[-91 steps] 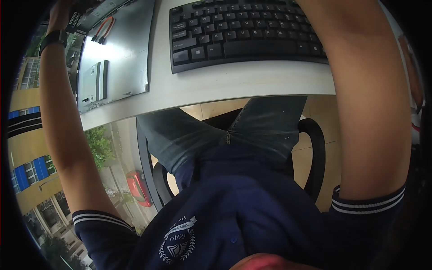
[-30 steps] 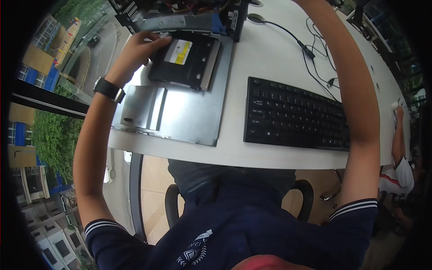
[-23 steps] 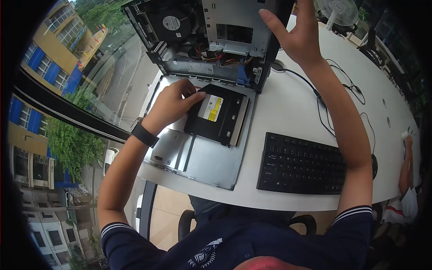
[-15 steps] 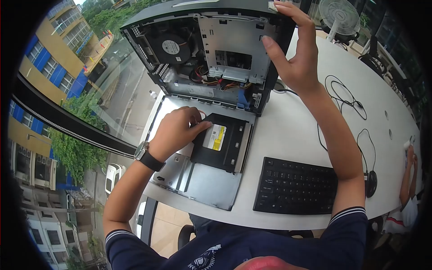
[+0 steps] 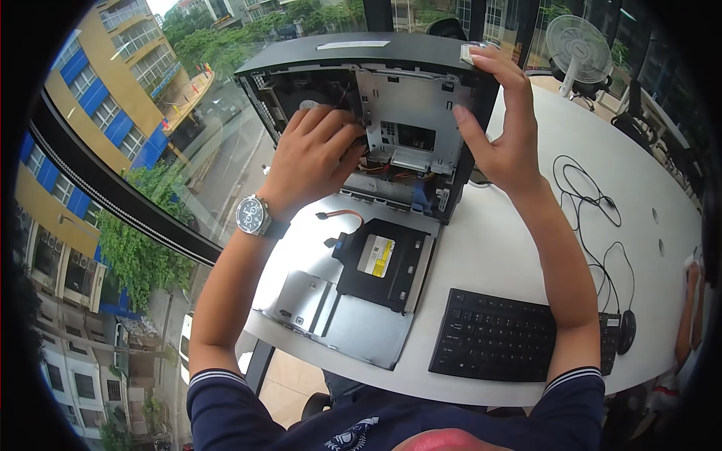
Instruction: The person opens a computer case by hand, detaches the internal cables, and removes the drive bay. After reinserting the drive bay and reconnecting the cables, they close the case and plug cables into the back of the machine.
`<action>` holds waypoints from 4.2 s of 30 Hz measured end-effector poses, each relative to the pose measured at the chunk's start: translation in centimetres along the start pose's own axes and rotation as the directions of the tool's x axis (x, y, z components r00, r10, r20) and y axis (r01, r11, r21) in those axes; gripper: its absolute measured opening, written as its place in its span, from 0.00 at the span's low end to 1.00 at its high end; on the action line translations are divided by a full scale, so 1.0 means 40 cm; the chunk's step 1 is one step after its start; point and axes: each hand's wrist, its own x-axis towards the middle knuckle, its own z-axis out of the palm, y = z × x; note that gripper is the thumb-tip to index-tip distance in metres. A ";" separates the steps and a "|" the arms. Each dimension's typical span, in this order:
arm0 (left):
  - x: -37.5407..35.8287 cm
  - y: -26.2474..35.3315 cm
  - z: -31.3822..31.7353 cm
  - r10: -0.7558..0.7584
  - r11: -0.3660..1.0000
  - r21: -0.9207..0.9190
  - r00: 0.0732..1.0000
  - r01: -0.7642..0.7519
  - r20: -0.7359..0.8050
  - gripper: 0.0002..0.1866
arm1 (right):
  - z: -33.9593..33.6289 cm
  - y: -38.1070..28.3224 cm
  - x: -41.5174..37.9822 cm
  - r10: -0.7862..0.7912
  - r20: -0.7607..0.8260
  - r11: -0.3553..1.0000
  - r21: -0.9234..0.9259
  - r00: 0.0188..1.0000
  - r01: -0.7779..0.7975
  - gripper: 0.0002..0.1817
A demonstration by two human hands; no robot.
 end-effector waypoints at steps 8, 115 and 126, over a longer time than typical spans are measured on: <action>-0.045 0.072 0.056 0.132 0.981 -0.143 0.991 -0.129 0.009 0.19 | 0.004 0.004 -0.001 -0.007 -0.021 1.000 0.025 1.000 0.007 0.31; 0.054 0.100 0.157 0.076 0.992 -0.094 0.987 -0.090 -0.143 0.22 | 0.058 -0.027 -0.004 0.013 -0.278 0.994 0.112 0.960 0.019 0.27; 0.032 -0.028 0.318 0.178 0.969 -0.194 0.976 -0.152 0.126 0.24 | 0.060 -0.056 -0.001 0.075 -0.290 0.992 0.121 0.954 -0.041 0.26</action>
